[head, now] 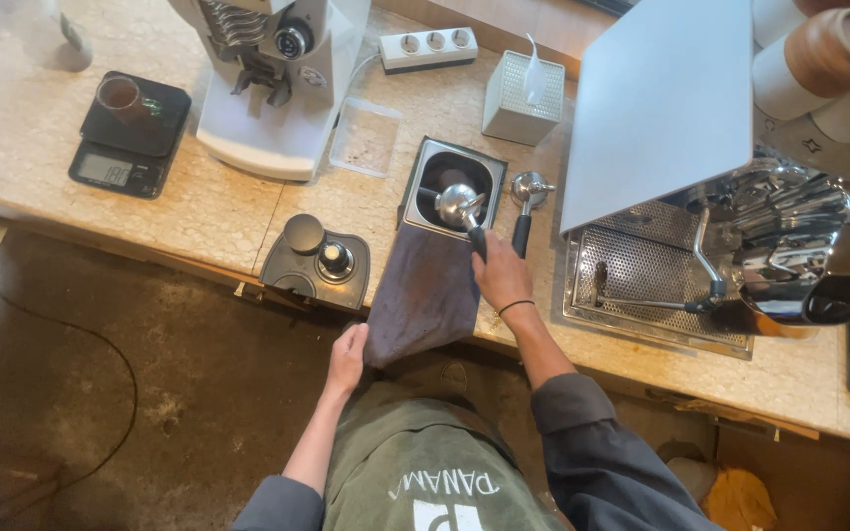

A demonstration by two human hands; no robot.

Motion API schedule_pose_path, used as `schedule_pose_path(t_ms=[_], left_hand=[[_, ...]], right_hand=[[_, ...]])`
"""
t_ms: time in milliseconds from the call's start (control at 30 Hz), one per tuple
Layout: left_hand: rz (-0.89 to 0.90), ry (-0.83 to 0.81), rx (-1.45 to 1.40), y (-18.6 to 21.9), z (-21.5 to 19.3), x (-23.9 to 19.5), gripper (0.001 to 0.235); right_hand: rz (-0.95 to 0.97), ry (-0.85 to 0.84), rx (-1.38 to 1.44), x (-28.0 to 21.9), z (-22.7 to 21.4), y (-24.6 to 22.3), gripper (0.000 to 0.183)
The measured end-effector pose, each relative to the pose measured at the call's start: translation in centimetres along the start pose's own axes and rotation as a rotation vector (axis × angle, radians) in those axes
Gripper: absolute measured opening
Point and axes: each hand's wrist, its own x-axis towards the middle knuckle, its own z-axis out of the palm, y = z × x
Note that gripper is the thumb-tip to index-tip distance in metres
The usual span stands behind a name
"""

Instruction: The person prepares an espresso by wiping a portafilter, grinding coffee beans into a dosing cup, and transferring the grounds into the portafilter. They then tamp the coffee grounds using a tamper, lock the portafilter into the espresso machine, and pull a shot. Finally, they grind more beans into a plastic cup and add a spoonful of liquid.

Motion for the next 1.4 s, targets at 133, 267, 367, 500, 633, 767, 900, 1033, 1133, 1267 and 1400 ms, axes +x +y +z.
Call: schedule_pose_path(t_ms=[133, 267, 367, 500, 633, 767, 900, 1033, 1133, 1267, 1400], left_hand=[[-0.116, -0.024, -0.091, 2.7, -1.1, -2.3, 0.039], [-0.212, -0.472, 0.032, 8.1, -2.8, -5.0, 0.027], [-0.204, -0.679, 0.066, 13.3, -3.3, -5.8, 0.037], [0.151, -0.788, 0.259, 17.0, -2.5, -5.7, 0.054], [0.286, -0.754, 0.250, 15.5, 1.9, -3.9, 0.064], [0.718, -0.659, 0.728, 16.9, 9.9, -2.3, 0.049], [0.812, -0.611, 1.402, 15.7, 16.4, 0.1, 0.068], [0.756, -0.628, 1.397, 16.2, 18.2, -0.2, 0.068], [0.798, -0.525, 1.336, 14.8, 18.9, 0.3, 0.054], [1.039, -0.362, 1.230, 12.5, 18.1, 1.0, 0.039], [1.172, -0.375, 1.090, 12.1, 14.7, 0.8, 0.028]], right_hand=[[0.056, -0.082, 0.046, -0.3, 1.6, 0.3, 0.050], [0.084, -0.078, 0.157, -1.8, 0.1, -0.6, 0.051], [0.094, -0.071, 0.115, -1.1, 1.7, 0.3, 0.050], [0.076, -0.074, 0.507, -0.8, 1.3, 1.8, 0.047], [0.189, -0.040, 1.102, -6.5, -4.1, -0.1, 0.018], [0.324, 0.139, 1.378, -10.4, -3.1, 2.7, 0.025], [0.320, 0.283, 1.498, -14.8, -3.8, 5.2, 0.017], [0.347, 0.303, 1.599, -19.5, -4.2, 5.6, 0.030], [0.356, 0.260, 1.754, -21.2, -2.3, 6.0, 0.039], [0.283, 0.147, 1.950, -21.4, -0.5, 6.2, 0.042], [0.215, 0.035, 2.089, -20.8, 0.6, 6.4, 0.044]])
